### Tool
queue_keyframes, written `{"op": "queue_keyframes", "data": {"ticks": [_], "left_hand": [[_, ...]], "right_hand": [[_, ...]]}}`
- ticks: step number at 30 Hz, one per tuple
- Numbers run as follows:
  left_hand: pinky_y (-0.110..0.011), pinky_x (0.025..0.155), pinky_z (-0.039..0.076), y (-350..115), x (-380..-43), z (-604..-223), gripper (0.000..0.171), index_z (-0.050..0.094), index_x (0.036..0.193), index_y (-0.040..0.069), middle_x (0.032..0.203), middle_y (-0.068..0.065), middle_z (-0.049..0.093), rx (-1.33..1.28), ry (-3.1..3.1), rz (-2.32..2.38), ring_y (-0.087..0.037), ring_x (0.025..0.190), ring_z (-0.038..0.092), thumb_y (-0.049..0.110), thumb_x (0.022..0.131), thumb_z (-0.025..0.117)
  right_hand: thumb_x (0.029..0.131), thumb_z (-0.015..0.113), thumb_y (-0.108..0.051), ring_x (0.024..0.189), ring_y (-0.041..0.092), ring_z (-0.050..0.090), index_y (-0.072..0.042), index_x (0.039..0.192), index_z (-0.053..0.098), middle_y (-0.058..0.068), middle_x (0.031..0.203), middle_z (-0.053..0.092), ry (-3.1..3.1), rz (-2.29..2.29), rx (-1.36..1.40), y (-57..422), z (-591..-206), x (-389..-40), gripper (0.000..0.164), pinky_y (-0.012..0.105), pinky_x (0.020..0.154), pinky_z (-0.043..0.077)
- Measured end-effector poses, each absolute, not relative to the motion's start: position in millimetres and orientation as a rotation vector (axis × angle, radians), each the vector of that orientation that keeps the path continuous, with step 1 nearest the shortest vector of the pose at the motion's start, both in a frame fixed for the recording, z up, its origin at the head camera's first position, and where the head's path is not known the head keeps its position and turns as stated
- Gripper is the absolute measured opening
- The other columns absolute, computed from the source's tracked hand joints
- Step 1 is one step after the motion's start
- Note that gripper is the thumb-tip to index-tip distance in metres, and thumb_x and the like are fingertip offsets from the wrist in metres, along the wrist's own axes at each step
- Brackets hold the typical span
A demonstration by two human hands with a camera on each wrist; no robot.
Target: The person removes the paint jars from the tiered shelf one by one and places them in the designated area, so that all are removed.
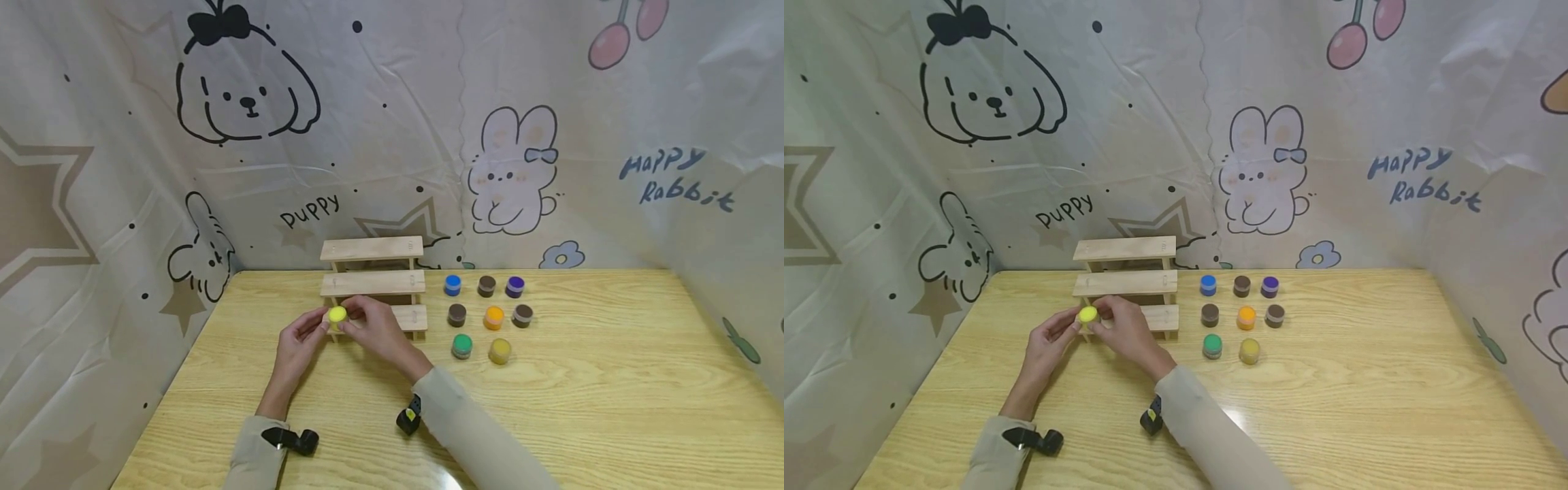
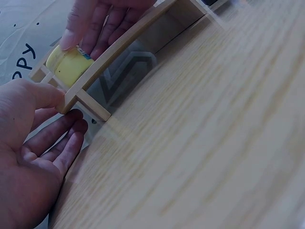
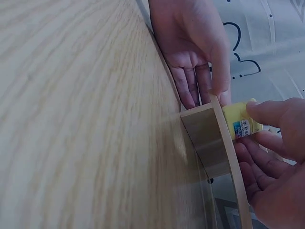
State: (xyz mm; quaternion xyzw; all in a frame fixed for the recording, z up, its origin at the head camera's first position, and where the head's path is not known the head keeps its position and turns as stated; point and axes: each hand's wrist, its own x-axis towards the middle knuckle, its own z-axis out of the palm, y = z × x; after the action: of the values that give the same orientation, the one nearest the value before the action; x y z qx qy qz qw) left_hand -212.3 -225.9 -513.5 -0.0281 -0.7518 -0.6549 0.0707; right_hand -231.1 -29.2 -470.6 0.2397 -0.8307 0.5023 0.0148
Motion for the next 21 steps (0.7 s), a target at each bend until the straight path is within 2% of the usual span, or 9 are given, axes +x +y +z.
{"op": "queue_keyframes", "data": {"ticks": [7,13,17,21], "left_hand": [[-0.018,0.095,0.052,-226,-212,-514,0.036,0.063,0.134,-0.004,0.134,-0.022,0.063,-0.081,-2.252,-1.986,-0.014,0.116,0.062,0.007,0.101,0.067],[-0.018,0.095,0.052,-225,-210,-513,0.035,0.064,0.134,-0.003,0.134,-0.02,0.063,-0.063,-2.252,-1.994,-0.021,0.119,0.061,0.008,0.101,0.067],[-0.017,0.096,0.051,-225,-211,-513,0.035,0.064,0.134,-0.003,0.136,-0.021,0.062,-0.073,-2.255,-1.988,-0.028,0.124,0.059,0.007,0.101,0.067],[-0.017,0.096,0.051,-226,-212,-513,0.035,0.064,0.134,-0.004,0.136,-0.021,0.063,-0.085,-2.249,-1.985,-0.027,0.123,0.06,0.006,0.101,0.067]], "right_hand": [[0.096,0.075,-0.018,0.104,0.02,0.067,-0.007,0.12,0.069,0.005,0.114,0.071,-2.589,1.535,0.75,-30,-471,-231,0.027,0.028,0.089,0.056],[0.096,0.076,-0.017,0.102,0.021,0.069,-0.006,0.118,0.069,0.005,0.111,0.072,-2.567,1.567,0.753,-28,-470,-229,0.026,0.027,0.086,0.057],[0.095,0.077,-0.018,0.099,0.021,0.071,-0.006,0.117,0.069,0.005,0.109,0.073,-2.542,1.603,0.739,-24,-466,-226,0.026,0.03,0.086,0.058],[0.094,0.078,-0.02,0.099,0.022,0.07,-0.007,0.114,0.069,0.004,0.106,0.073,-2.523,1.609,0.721,-18,-462,-223,0.025,0.033,0.086,0.059]]}}
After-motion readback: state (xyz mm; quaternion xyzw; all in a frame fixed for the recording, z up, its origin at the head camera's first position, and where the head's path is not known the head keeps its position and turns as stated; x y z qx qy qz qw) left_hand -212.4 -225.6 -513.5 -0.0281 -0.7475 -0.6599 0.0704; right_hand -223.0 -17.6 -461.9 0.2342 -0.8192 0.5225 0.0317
